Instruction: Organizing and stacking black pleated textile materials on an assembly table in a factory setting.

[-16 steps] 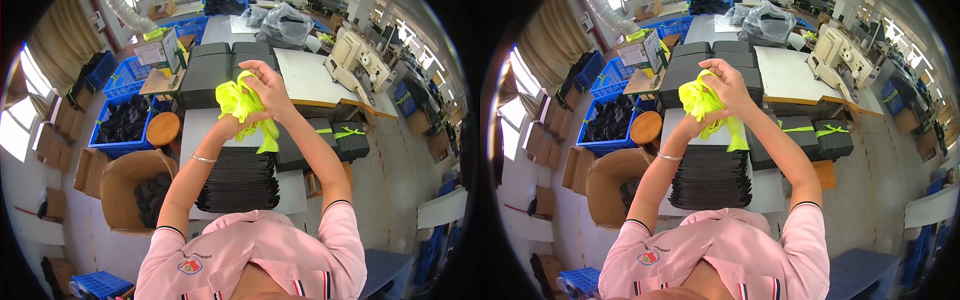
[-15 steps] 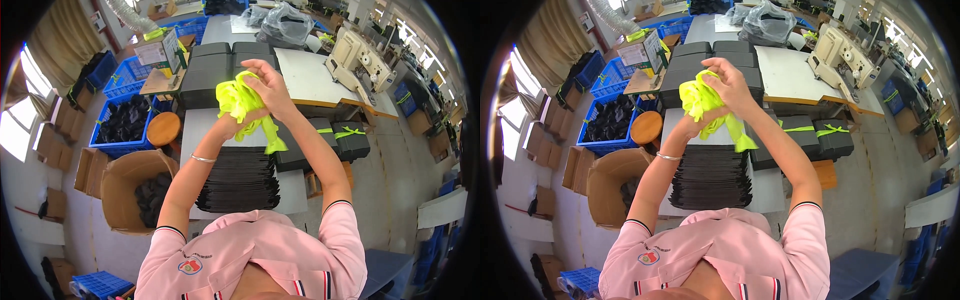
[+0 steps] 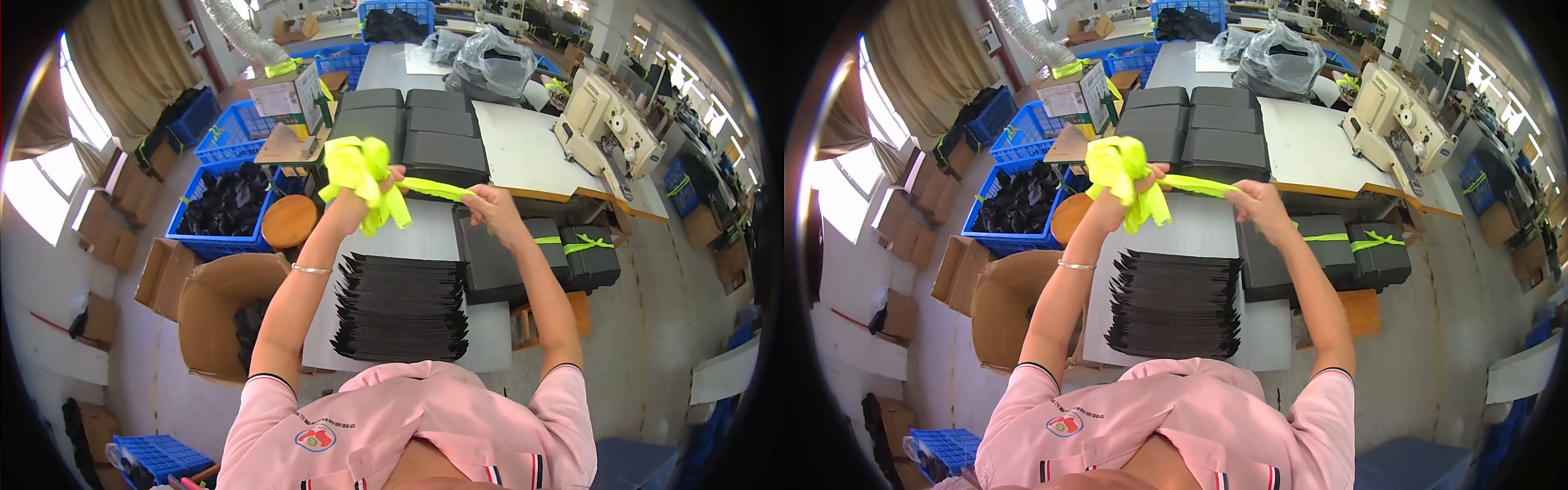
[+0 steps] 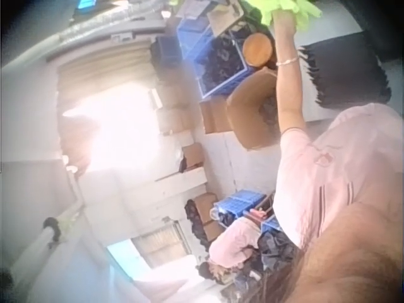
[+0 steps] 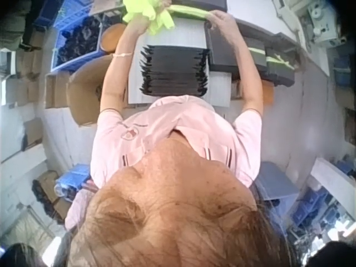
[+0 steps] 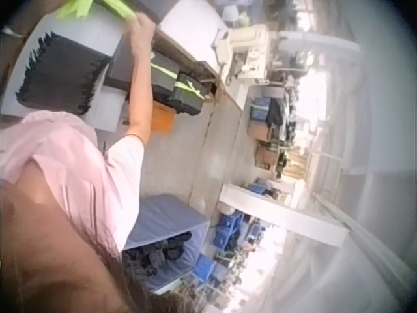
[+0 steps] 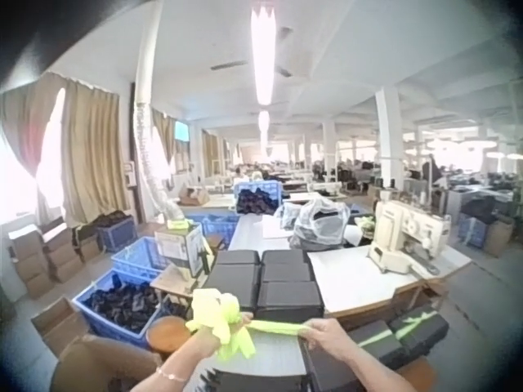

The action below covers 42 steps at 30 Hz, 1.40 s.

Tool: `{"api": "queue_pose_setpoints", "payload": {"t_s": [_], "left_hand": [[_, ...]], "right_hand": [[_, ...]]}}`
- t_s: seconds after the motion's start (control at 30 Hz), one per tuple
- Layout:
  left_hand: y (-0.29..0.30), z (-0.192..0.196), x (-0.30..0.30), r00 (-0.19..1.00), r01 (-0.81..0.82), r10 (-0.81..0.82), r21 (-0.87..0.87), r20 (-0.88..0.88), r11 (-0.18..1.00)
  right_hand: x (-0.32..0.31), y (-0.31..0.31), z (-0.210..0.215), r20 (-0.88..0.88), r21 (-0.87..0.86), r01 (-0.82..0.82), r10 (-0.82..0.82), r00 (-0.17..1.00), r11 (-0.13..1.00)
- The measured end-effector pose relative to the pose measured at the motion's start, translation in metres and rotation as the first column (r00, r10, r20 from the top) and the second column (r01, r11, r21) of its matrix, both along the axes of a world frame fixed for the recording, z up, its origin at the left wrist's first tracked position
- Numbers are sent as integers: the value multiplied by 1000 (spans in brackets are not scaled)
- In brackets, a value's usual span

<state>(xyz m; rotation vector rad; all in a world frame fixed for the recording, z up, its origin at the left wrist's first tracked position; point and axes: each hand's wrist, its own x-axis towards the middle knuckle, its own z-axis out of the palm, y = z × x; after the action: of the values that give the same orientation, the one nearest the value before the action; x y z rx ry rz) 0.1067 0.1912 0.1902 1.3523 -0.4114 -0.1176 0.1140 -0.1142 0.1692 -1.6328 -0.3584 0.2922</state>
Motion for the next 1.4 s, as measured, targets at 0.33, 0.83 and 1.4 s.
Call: {"api": "queue_pose_setpoints", "payload": {"t_s": [0.33, 0.83, 1.4], "left_hand": [[-17, -63, -1, 837, -117, -507, 972, 208, 206], [-24, -19, -73, 996, 33, -58, 318, 70, 948], [-48, -58, -71, 964, -98, 142, 195, -227, 976]], "right_hand": [[-45, 87, 53, 783, -526, 268, 582, -219, 807], [-63, 58, -57, -423, 547, -21, 298, 856, 837], [-74, 88, -45, 767, -74, 308, -144, 626, 948]]}}
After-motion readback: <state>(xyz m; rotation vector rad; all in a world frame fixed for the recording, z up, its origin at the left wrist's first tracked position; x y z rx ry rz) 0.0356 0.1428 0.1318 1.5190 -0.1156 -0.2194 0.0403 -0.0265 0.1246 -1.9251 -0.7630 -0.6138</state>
